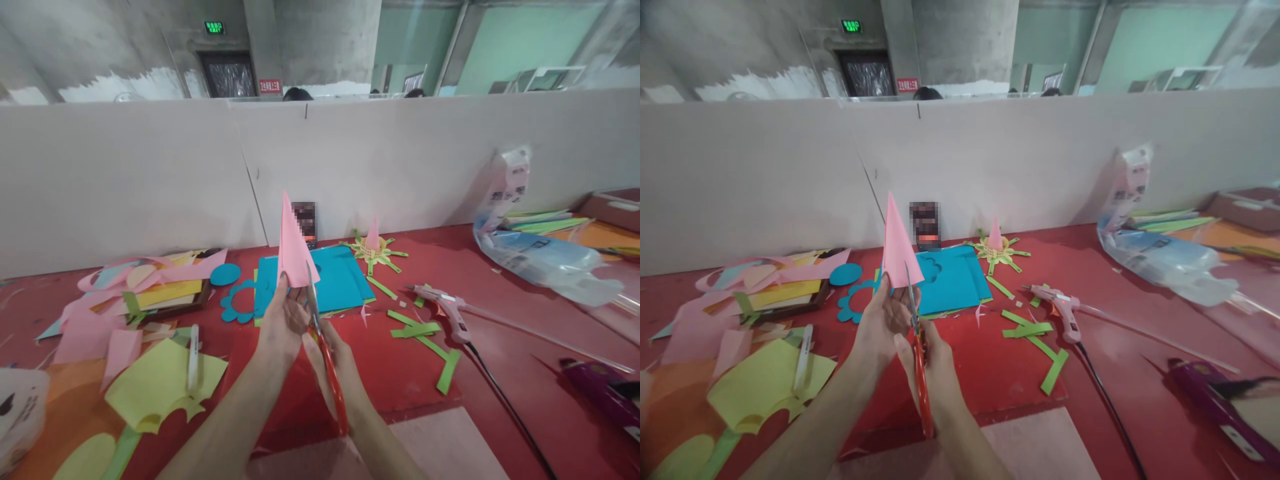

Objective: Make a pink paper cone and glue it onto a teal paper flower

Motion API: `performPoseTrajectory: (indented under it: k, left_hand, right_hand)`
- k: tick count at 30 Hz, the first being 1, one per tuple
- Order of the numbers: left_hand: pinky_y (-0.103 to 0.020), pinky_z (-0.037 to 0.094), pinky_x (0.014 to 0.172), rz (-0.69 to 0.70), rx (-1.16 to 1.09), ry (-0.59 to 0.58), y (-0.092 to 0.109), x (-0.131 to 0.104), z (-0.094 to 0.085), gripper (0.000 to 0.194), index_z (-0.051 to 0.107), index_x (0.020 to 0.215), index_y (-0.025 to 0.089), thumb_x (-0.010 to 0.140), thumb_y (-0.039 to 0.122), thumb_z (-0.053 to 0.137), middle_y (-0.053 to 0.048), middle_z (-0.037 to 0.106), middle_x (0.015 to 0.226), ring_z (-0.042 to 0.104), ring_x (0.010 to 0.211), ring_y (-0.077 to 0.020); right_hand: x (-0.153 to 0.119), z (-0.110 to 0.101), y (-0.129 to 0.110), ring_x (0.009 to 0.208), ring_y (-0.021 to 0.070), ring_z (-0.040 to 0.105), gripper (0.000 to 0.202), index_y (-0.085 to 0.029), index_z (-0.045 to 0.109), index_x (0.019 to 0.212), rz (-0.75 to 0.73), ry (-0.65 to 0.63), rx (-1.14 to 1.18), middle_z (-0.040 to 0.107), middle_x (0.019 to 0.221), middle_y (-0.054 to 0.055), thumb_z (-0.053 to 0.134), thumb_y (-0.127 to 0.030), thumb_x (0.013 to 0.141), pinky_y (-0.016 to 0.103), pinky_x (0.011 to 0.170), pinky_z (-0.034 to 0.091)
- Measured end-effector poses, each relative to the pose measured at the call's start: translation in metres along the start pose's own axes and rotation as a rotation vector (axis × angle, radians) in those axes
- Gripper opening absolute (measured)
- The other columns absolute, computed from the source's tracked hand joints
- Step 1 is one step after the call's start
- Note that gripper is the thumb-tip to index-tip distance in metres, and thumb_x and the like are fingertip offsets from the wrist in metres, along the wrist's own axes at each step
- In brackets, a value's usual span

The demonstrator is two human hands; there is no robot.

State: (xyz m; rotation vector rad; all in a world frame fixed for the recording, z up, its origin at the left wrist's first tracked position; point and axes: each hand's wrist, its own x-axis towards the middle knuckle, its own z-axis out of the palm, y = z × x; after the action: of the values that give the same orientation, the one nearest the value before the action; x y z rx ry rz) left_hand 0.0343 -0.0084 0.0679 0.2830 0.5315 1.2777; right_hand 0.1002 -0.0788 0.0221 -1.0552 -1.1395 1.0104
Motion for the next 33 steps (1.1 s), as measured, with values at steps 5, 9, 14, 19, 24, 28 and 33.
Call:
performPoseTrajectory:
  k: [5, 9, 14, 19, 24, 28, 33]
  left_hand:
    - [-0.021, 0.049, 0.067, 0.000, 0.018, -0.049, -0.002, 0.002, -0.003, 0.020, 0.062, 0.097, 0.019, 0.083, 0.029, 0.052, -0.001, 0.067, 0.076, 0.063, 0.073, -0.0117]
    - [-0.021, 0.049, 0.067, -0.007, -0.002, -0.011, -0.001, 0.000, 0.000, 0.020, 0.063, 0.096, 0.019, 0.085, 0.028, 0.049, -0.001, 0.067, 0.072, 0.063, 0.072, -0.0115]
    - [-0.021, 0.048, 0.061, -0.016, -0.015, 0.000, -0.001, 0.000, 0.002, 0.019, 0.064, 0.091, 0.019, 0.084, 0.029, 0.050, -0.001, 0.067, 0.072, 0.063, 0.072, -0.0118]
    - [-0.021, 0.047, 0.058, -0.026, -0.002, -0.002, -0.001, -0.001, 0.001, 0.020, 0.063, 0.093, 0.018, 0.084, 0.030, 0.050, -0.001, 0.067, 0.072, 0.062, 0.071, -0.0118]
    - [-0.020, 0.048, 0.059, -0.034, 0.025, 0.004, 0.000, -0.001, 0.002, 0.019, 0.063, 0.091, 0.018, 0.082, 0.031, 0.053, -0.001, 0.066, 0.071, 0.062, 0.071, -0.0121]
    - [-0.019, 0.048, 0.057, -0.010, 0.082, -0.054, -0.003, 0.000, -0.001, 0.024, 0.063, 0.094, 0.019, 0.078, 0.036, 0.057, -0.001, 0.067, 0.076, 0.062, 0.070, -0.0117]
    - [-0.024, 0.048, 0.082, 0.040, 0.181, -0.067, -0.012, -0.001, -0.004, 0.027, 0.062, 0.096, 0.021, 0.076, 0.038, 0.059, -0.002, 0.068, 0.089, 0.061, 0.093, -0.0152]
  right_hand:
    - [0.002, 0.000, 0.003, 0.082, 0.0191, 0.061, 0.053, -0.019, 0.051, 0.119, 0.037, 0.008, 0.008, 0.066, 0.090, 0.006, 0.052, -0.051, 0.077, 0.027, 0.073, 0.048]
    - [0.000, -0.002, 0.002, 0.081, 0.0189, 0.060, 0.052, -0.018, 0.052, 0.118, 0.027, 0.015, -0.022, 0.066, 0.088, 0.006, 0.053, -0.050, 0.077, 0.026, 0.072, 0.048]
    - [0.000, -0.003, -0.004, 0.081, 0.0179, 0.059, 0.047, -0.020, 0.053, 0.117, 0.029, -0.002, -0.018, 0.064, 0.092, 0.006, 0.053, -0.048, 0.078, 0.026, 0.072, 0.047]
    - [-0.001, -0.004, -0.006, 0.071, 0.0144, 0.058, 0.044, -0.020, 0.055, 0.115, 0.052, 0.002, -0.067, 0.064, 0.084, 0.004, 0.054, -0.046, 0.078, 0.022, 0.065, 0.046]
    - [0.000, -0.004, 0.000, 0.066, 0.0131, 0.056, 0.046, -0.020, 0.056, 0.114, 0.029, 0.019, -0.080, 0.064, 0.079, 0.002, 0.054, -0.048, 0.077, 0.021, 0.063, 0.045]
    - [0.001, -0.004, 0.004, 0.066, 0.0140, 0.058, 0.048, -0.018, 0.055, 0.114, 0.027, 0.031, -0.093, 0.065, 0.080, 0.003, 0.056, -0.047, 0.076, 0.021, 0.060, 0.046]
    - [0.000, -0.003, 0.006, 0.074, 0.0155, 0.060, 0.042, -0.018, 0.056, 0.109, 0.050, 0.062, -0.077, 0.065, 0.090, 0.006, 0.057, -0.043, 0.076, 0.023, 0.068, 0.047]
